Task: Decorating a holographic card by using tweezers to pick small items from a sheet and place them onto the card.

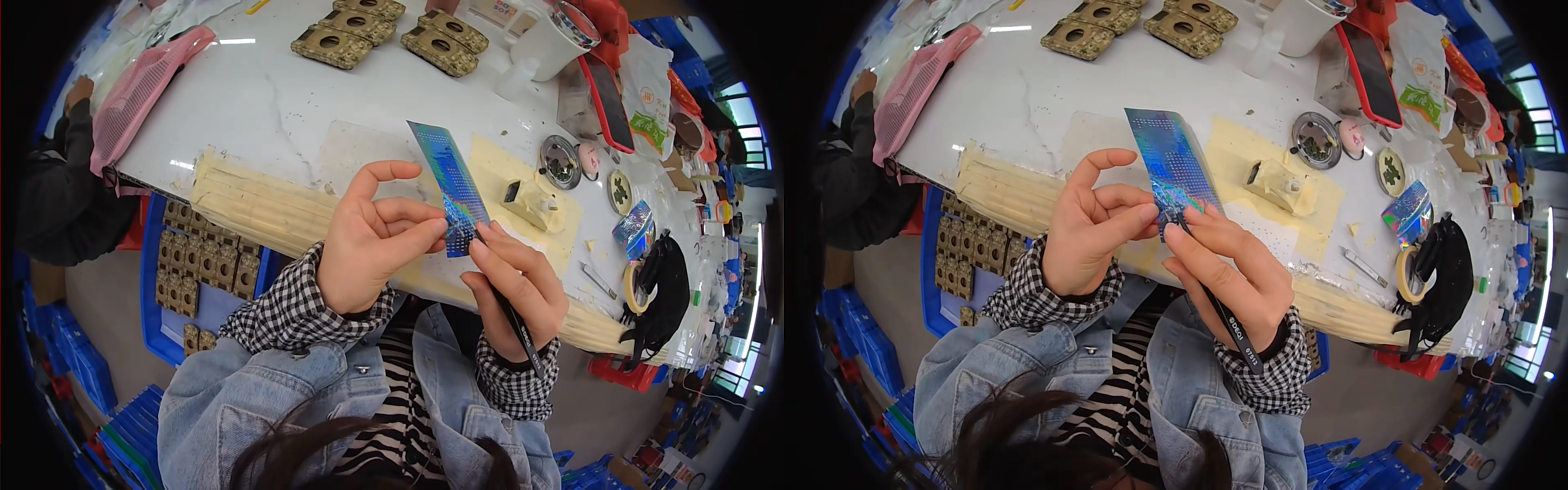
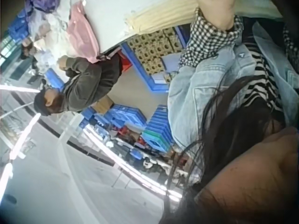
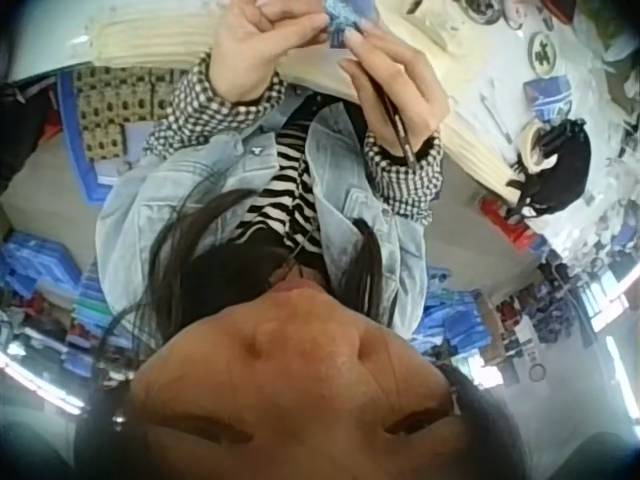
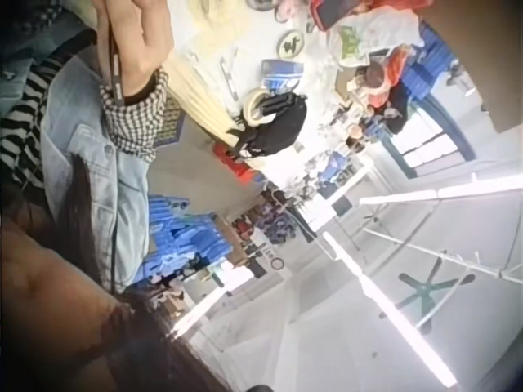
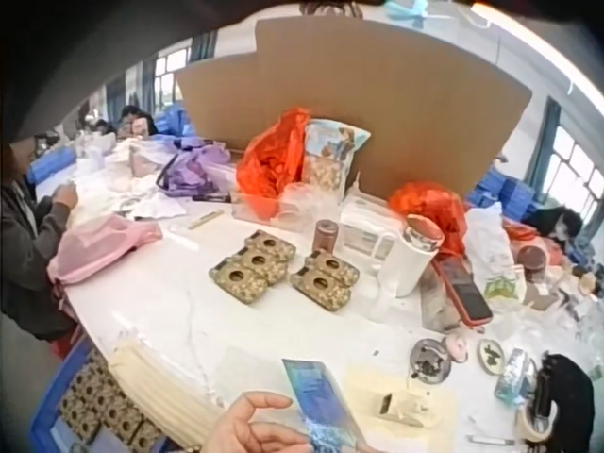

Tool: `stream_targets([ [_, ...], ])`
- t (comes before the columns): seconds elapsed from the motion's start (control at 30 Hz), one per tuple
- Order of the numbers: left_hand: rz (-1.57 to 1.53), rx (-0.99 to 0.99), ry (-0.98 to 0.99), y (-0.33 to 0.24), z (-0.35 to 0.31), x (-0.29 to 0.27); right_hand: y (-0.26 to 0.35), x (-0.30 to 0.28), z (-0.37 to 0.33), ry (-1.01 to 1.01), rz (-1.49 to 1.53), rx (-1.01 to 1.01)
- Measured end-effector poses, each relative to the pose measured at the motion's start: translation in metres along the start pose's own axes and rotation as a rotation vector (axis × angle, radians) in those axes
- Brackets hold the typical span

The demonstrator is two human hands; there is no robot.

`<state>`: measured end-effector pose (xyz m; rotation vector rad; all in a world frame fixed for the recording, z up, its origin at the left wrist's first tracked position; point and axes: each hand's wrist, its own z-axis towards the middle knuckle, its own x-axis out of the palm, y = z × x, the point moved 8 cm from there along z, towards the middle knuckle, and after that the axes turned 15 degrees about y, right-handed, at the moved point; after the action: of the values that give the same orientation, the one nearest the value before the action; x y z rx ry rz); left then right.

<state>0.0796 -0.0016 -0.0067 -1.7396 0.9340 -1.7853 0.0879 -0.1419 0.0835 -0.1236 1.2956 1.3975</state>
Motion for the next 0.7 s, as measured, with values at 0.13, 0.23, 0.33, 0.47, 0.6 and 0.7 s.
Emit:
stream_targets([
  [0.13, 0.045, 0.008, 0.005, -0.0011, -0.0004, 0.0014, 0.0003, 0.0019, 0.002, -0.007, -0.01, 0.019],
  [0.23, 0.073, 0.02, 0.025, -0.0034, -0.0008, 0.004, -0.0005, 0.0038, 0.0011, 0.0, -0.017, 0.022],
  [0.33, 0.064, 0.027, 0.026, -0.0046, -0.0007, 0.0062, -0.0018, 0.0045, -0.0001, -0.001, -0.001, 0.025],
  [0.47, 0.058, 0.022, 0.023, -0.0029, 0.0001, 0.0061, -0.0035, 0.0044, -0.0017, -0.019, 0.022, 0.022],
  [0.6, 0.051, 0.016, 0.029, -0.0026, 0.001, 0.0069, -0.0035, 0.0048, -0.0025, -0.016, 0.016, 0.033],
  [0.7, 0.046, 0.023, 0.016, -0.0013, 0.0015, 0.0057, -0.003, 0.0063, -0.0023, 0.001, -0.012, 0.02],
])
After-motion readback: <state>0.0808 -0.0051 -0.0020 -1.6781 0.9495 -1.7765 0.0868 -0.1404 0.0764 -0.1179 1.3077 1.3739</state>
